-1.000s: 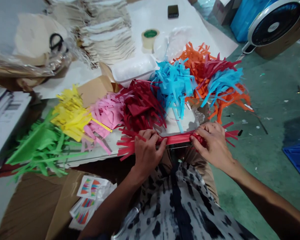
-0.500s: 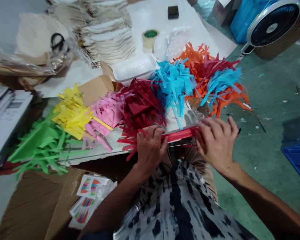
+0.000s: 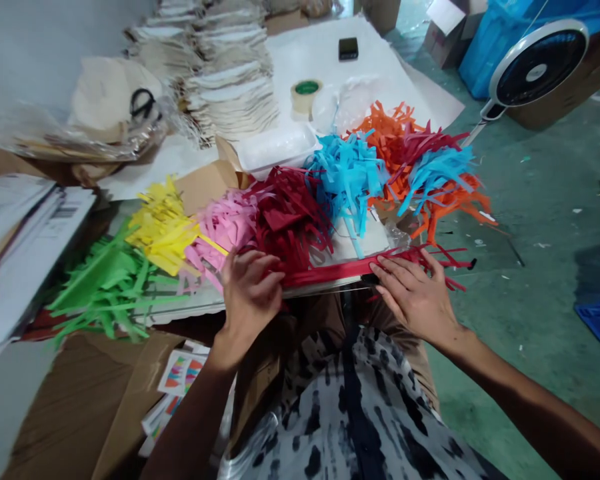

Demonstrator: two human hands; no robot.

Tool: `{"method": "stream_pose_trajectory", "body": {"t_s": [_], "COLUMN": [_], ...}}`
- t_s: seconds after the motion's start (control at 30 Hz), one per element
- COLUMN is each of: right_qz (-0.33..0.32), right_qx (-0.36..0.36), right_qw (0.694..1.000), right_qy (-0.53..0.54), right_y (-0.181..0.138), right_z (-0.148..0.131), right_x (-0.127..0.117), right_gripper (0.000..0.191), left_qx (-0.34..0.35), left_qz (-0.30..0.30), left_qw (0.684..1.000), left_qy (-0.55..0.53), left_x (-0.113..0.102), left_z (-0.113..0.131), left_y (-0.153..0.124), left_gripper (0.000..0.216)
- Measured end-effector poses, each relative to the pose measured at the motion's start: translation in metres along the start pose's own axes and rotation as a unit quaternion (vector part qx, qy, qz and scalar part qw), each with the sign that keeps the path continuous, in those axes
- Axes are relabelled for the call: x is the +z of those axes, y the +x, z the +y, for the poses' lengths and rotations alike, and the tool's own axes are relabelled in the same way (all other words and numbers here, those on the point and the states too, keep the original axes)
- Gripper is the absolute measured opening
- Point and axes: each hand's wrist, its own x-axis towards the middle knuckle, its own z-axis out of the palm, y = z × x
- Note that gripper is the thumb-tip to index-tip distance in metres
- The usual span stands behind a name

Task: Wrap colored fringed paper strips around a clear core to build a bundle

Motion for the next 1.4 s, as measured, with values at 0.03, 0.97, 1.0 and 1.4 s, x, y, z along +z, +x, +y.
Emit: {"method": "stream_pose_trajectory", "body": {"t_s": [0.03,0.97,1.0,1.4], "right_qz": [-0.001,-0.011,-0.011,0.050], "right_qx": [0.002,-0.005,-0.002,-0.026], "right_qw": [1.000,1.000,1.000,0.996], "right_qy": [-0.007,0.009,0.010,0.067], "right_y": [0.001,0.007,0.007,0.002], "right_z": [0.000,-0.026,-0.021,-0.006], "right_x": [0.000,0.003,0.005,0.006], "right_gripper": [0.038,0.046,0.046,0.026], "left_qx": [-0.013,0.035,0.033,0.062], "left_qz": [0.030,-0.146,-0.134,-0.040], "left_qw": [0.999,0.982,0.985,0.993], "left_qy": [0.004,-0.111,-0.105,-0.095], "left_x": [-0.003,0.046,0.041,0.039], "left_z": [0.003,0.094,0.086,0.081], "left_y": [0.002,-0.001,-0.006,-0.004], "left_gripper": [0.016,0.052,0.052,0.034]}}
